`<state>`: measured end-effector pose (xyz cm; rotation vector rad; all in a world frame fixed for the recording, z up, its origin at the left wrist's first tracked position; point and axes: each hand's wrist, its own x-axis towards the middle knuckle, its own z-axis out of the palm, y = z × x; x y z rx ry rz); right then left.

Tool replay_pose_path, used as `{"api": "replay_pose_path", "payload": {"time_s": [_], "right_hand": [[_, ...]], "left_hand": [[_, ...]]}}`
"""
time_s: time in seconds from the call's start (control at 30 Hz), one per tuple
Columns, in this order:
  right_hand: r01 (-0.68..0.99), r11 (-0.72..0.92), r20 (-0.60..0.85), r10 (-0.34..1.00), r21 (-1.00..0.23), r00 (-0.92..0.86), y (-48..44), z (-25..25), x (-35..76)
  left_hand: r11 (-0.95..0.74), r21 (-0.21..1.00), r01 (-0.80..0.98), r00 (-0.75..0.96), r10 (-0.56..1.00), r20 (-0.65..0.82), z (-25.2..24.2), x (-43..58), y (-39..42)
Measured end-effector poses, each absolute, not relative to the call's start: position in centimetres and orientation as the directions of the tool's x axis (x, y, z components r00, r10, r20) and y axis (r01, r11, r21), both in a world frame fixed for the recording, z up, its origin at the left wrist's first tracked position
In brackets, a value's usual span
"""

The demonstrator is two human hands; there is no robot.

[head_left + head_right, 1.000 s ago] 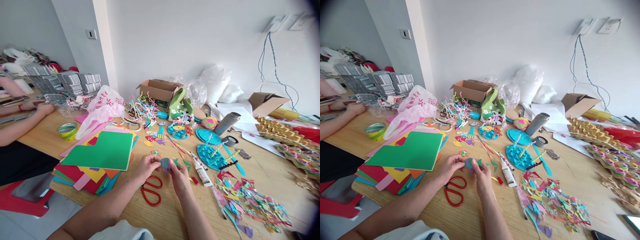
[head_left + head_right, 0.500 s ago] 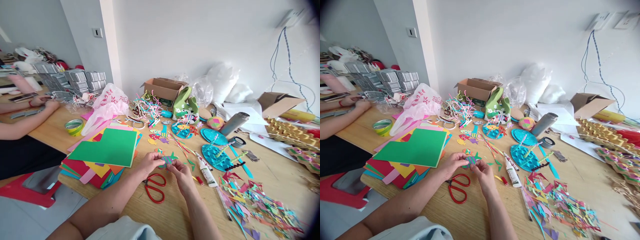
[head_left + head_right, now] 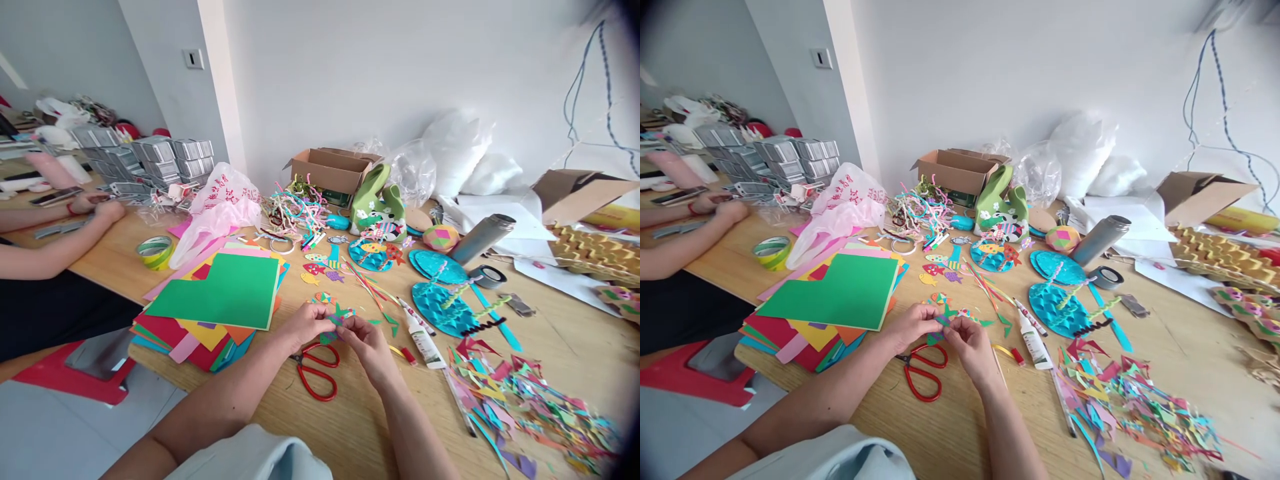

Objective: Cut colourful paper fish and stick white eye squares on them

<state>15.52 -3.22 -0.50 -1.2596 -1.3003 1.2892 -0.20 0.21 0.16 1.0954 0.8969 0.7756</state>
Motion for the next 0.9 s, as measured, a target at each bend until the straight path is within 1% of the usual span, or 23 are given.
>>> {"api": "replay_pose_path", "payload": {"time_s": [0.07,0.13,0.17,0.2,0.23,0.3,0.37,0.43,0.47,0.57,0.63,0.67,0.73,0.83,0.9], "right_hand": [[0.116,-0.010,-0.017,0.998,-0.993,-0.055,-3.3,-0.2,15.6],[0.244,0.074,0.071,0.997,-0.967,-0.021,-3.6,0.5,15.7],[0.337,0.122,0.113,0.993,-0.933,-0.045,-3.8,0.9,15.7],[0.431,0.167,0.133,0.985,-0.887,-0.107,-4.2,1.3,15.6],[0.513,0.208,0.124,0.973,-0.833,-0.193,-4.6,1.7,15.4],[0.645,0.272,0.027,0.931,-0.714,-0.363,-5.4,2.2,14.8],[0.750,0.325,-0.080,0.891,-0.576,-0.447,-6.1,2.2,13.9],[0.815,0.362,-0.147,0.871,-0.451,-0.469,-6.4,2.0,12.9],[0.834,0.370,-0.174,0.865,-0.409,-0.470,-6.5,1.8,12.5],[0.866,0.361,-0.241,0.858,-0.346,-0.453,-6.7,1.5,12.0],[0.863,0.340,-0.248,0.860,-0.374,-0.446,-6.8,1.6,12.4],[0.848,0.322,-0.239,0.863,-0.421,-0.446,-6.8,1.7,12.8],[0.787,0.273,-0.210,0.869,-0.553,-0.449,-6.8,2.0,13.9],[0.608,0.180,-0.181,0.856,-0.773,-0.484,-6.4,2.2,15.2],[0.424,0.104,-0.146,0.843,-0.900,-0.518,-6.1,2.2,15.5]], "left_hand": [[0.296,0.949,-0.110,0.397,0.888,-0.231,0.0,-0.3,0.4],[0.310,0.933,-0.183,0.316,0.917,-0.242,0.0,-0.5,0.8],[0.307,0.923,-0.234,0.266,0.933,-0.243,0.0,-0.6,1.1],[0.297,0.908,-0.294,0.214,0.947,-0.241,0.1,-0.7,1.3],[0.283,0.889,-0.360,0.162,0.957,-0.239,0.1,-0.8,1.6],[0.241,0.845,-0.477,0.071,0.969,-0.237,0.1,-1.1,2.0],[0.209,0.818,-0.536,0.017,0.971,-0.237,0.2,-1.2,2.3],[0.202,0.809,-0.552,0.004,0.971,-0.239,0.4,-1.3,2.3],[0.201,0.807,-0.556,0.005,0.971,-0.238,0.4,-1.3,2.3],[0.187,0.794,-0.578,-0.005,0.972,-0.233,0.7,-1.3,2.2],[0.172,0.783,-0.598,-0.031,0.971,-0.236,0.8,-1.5,2.2],[0.164,0.777,-0.608,-0.047,0.969,-0.241,0.9,-1.6,2.2],[0.148,0.763,-0.629,-0.081,0.964,-0.254,0.9,-1.8,2.3],[0.136,0.738,-0.661,-0.105,0.957,-0.271,0.9,-2.1,2.5],[0.145,0.724,-0.675,-0.090,0.957,-0.276,0.9,-2.1,2.5]]}}
